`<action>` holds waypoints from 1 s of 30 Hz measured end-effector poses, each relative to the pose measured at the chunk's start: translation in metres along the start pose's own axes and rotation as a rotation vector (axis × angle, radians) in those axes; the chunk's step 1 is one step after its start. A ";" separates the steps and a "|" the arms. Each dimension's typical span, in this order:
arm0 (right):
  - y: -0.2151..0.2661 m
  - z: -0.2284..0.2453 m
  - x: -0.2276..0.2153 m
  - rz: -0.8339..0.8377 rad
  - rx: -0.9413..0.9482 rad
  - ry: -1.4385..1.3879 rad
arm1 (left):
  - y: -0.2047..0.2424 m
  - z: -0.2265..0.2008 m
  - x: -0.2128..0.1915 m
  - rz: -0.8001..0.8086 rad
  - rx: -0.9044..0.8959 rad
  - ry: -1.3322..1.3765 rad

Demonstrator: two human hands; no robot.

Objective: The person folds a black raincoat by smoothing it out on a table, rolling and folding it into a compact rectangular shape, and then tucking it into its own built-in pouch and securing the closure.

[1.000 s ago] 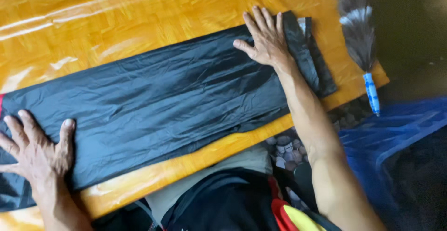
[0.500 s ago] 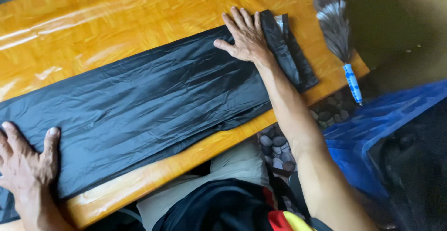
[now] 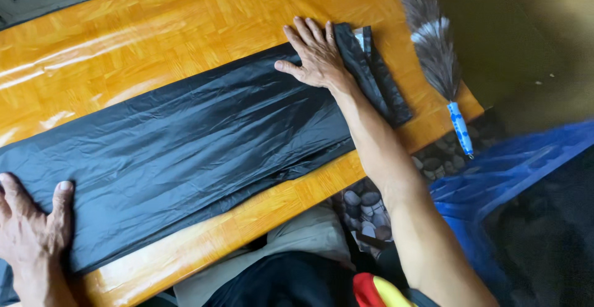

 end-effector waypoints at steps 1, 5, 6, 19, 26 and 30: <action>-0.001 -0.001 0.001 0.005 0.000 -0.004 | 0.001 0.000 0.002 0.004 -0.003 -0.004; -0.001 0.000 0.005 -0.035 0.007 -0.003 | 0.009 -0.037 -0.006 0.068 0.077 -0.117; -0.001 0.001 0.004 -0.044 0.005 0.004 | 0.014 -0.055 -0.009 0.160 0.097 -0.128; -0.004 0.002 0.010 -0.054 0.060 0.019 | -0.009 -0.290 0.119 0.392 0.922 -0.231; 0.000 -0.044 -0.005 -0.504 0.032 -0.881 | 0.001 -0.330 0.143 0.267 1.049 -0.183; 0.032 -0.111 -0.038 -1.116 0.419 -0.760 | -0.002 -0.325 0.150 0.191 1.069 -0.152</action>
Point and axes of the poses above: each hand's wrist, its own y-axis away from the middle knuckle, its own x-axis out of the palm, z = x × y, the point moved 2 cm from there along -y, towards the middle knuckle, and after that the axes turned 4 degrees about z, right-handed, at the moved point
